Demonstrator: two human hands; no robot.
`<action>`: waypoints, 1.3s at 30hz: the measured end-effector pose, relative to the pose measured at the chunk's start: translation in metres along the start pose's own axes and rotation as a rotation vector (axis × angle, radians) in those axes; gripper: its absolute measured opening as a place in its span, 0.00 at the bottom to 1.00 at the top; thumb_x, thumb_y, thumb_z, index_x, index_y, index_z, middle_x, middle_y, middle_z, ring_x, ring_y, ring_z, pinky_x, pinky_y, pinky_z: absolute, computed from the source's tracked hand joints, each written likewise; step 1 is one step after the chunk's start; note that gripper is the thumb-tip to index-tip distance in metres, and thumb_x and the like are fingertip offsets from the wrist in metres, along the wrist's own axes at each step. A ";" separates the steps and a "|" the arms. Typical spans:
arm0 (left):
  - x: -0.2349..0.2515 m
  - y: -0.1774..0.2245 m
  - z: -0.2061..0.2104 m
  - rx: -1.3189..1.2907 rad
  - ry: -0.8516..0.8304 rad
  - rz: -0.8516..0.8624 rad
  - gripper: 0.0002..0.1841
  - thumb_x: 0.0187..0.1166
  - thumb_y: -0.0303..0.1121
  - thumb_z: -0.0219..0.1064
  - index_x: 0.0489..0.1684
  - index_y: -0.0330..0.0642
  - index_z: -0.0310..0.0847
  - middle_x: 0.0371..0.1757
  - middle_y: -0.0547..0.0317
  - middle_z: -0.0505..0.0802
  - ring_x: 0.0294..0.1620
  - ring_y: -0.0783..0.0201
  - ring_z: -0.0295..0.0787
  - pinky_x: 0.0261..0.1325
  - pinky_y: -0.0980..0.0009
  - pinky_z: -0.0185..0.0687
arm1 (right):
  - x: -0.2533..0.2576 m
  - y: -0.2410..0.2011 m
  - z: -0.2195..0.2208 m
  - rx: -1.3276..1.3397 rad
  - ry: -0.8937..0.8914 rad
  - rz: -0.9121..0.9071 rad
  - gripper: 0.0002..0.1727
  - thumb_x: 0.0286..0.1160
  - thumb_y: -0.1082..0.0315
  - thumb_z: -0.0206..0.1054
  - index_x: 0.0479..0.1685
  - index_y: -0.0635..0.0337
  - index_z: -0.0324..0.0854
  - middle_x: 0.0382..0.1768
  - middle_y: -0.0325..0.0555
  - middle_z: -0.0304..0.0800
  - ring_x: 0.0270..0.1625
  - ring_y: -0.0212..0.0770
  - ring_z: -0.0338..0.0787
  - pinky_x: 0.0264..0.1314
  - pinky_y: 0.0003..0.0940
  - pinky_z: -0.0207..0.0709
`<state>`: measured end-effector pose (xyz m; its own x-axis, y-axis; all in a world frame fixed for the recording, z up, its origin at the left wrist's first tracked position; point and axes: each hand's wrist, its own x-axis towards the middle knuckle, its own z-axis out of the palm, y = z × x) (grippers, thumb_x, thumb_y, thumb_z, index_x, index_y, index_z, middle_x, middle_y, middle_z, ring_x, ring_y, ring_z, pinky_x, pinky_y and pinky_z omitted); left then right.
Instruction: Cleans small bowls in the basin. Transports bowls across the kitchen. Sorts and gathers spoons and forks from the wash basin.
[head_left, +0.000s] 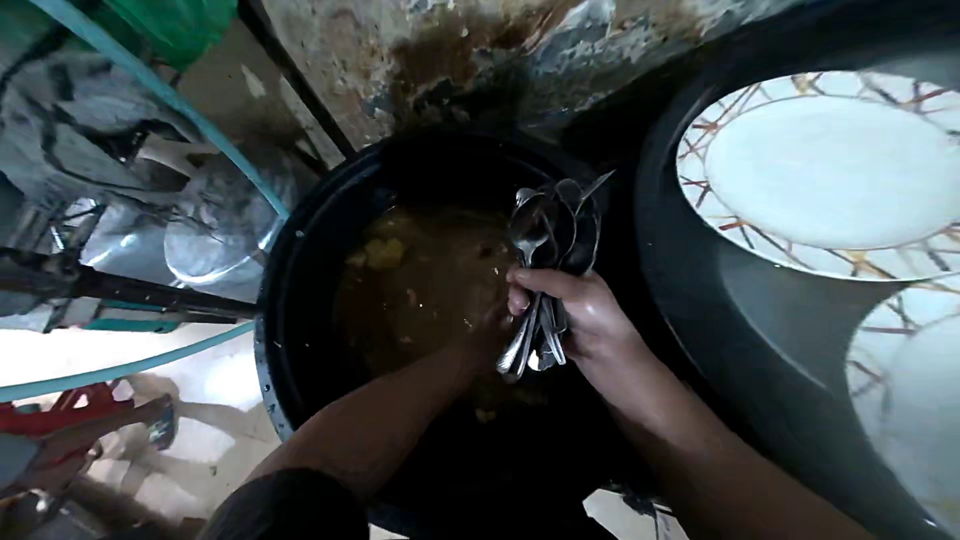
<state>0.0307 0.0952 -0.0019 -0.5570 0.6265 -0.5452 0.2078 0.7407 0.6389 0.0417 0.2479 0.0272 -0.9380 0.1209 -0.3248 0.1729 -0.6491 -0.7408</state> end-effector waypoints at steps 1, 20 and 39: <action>-0.006 0.000 -0.002 0.149 -0.162 -0.048 0.38 0.73 0.37 0.77 0.84 0.35 0.67 0.75 0.38 0.82 0.74 0.45 0.80 0.77 0.47 0.73 | 0.001 0.000 0.000 -0.010 0.002 0.010 0.05 0.70 0.80 0.62 0.34 0.62 0.80 0.18 0.45 0.85 0.17 0.33 0.84 0.24 0.25 0.83; -0.069 -0.135 -0.084 0.604 -0.058 -0.451 0.21 0.85 0.36 0.64 0.74 0.40 0.79 0.78 0.37 0.79 0.81 0.35 0.71 0.79 0.39 0.70 | 0.004 0.006 0.004 -0.159 0.064 0.131 0.05 0.73 0.79 0.63 0.36 0.61 0.81 0.17 0.44 0.85 0.18 0.34 0.85 0.25 0.26 0.84; 0.111 -0.076 -0.176 0.323 0.292 -0.436 0.26 0.94 0.52 0.48 0.84 0.52 0.73 0.84 0.41 0.76 0.85 0.30 0.65 0.80 0.24 0.56 | -0.001 -0.007 0.006 -0.206 0.129 0.244 0.03 0.77 0.77 0.64 0.38 0.62 0.82 0.20 0.43 0.86 0.20 0.31 0.85 0.24 0.25 0.81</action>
<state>-0.1883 0.0654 -0.0156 -0.8330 0.1907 -0.5194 0.1186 0.9784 0.1691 0.0400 0.2482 0.0365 -0.8180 0.0831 -0.5692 0.4570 -0.5069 -0.7308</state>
